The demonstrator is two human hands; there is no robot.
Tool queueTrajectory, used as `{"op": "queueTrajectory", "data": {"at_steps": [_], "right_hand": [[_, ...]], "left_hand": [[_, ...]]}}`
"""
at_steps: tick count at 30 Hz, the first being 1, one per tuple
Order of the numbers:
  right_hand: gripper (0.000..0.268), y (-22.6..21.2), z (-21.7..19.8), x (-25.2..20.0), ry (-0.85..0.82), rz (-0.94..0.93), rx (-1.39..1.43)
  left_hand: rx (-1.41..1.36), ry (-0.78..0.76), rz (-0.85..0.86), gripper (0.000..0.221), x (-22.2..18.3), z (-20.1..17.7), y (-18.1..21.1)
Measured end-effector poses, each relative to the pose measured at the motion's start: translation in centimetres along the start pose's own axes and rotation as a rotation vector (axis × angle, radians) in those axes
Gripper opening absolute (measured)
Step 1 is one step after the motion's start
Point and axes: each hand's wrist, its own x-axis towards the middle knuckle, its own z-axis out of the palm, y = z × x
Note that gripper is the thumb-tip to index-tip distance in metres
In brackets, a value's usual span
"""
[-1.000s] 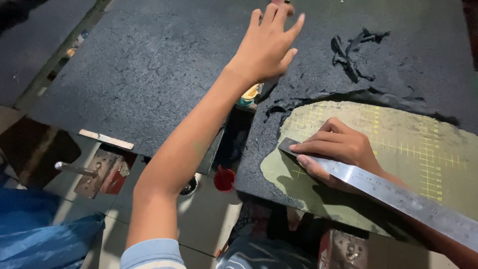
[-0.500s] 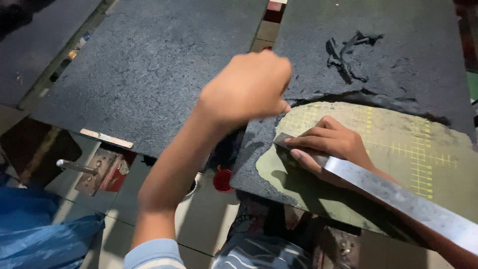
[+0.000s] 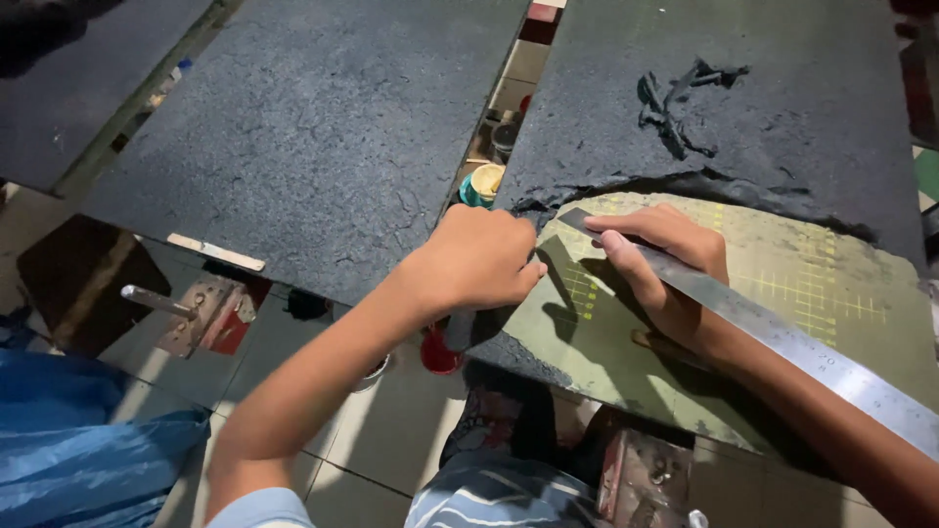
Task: Scraping and peeling off dried ink or adhesive from a screen printing platen using a metal ruler.
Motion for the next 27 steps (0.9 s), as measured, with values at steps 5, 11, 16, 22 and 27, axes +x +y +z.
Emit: {"op": "queueTrajectory", "data": {"at_steps": [5,11,16,22,27], "right_hand": [[0.019,-0.3,0.0,0.0,-0.009,0.008,-0.017],[0.019,-0.6,-0.1,0.1,-0.023,0.014,-0.027],[0.02,-0.2,-0.2,0.0,-0.052,0.056,-0.041],[0.018,-0.2,-0.3,0.1,-0.074,0.058,-0.024],[0.018,-0.3,-0.4,0.1,-0.076,0.082,0.0]], "left_hand": [[0.06,0.026,0.069,0.035,0.3,0.6,-0.4],[0.265,0.105,0.147,0.024,1.0,2.8,-0.2],[0.329,0.086,0.202,0.023,0.9,3.6,-0.1],[0.351,0.106,0.247,0.025,0.3,3.3,-1.4],[-0.044,-0.087,0.135,0.043,-0.6,-1.2,-1.8]]}}
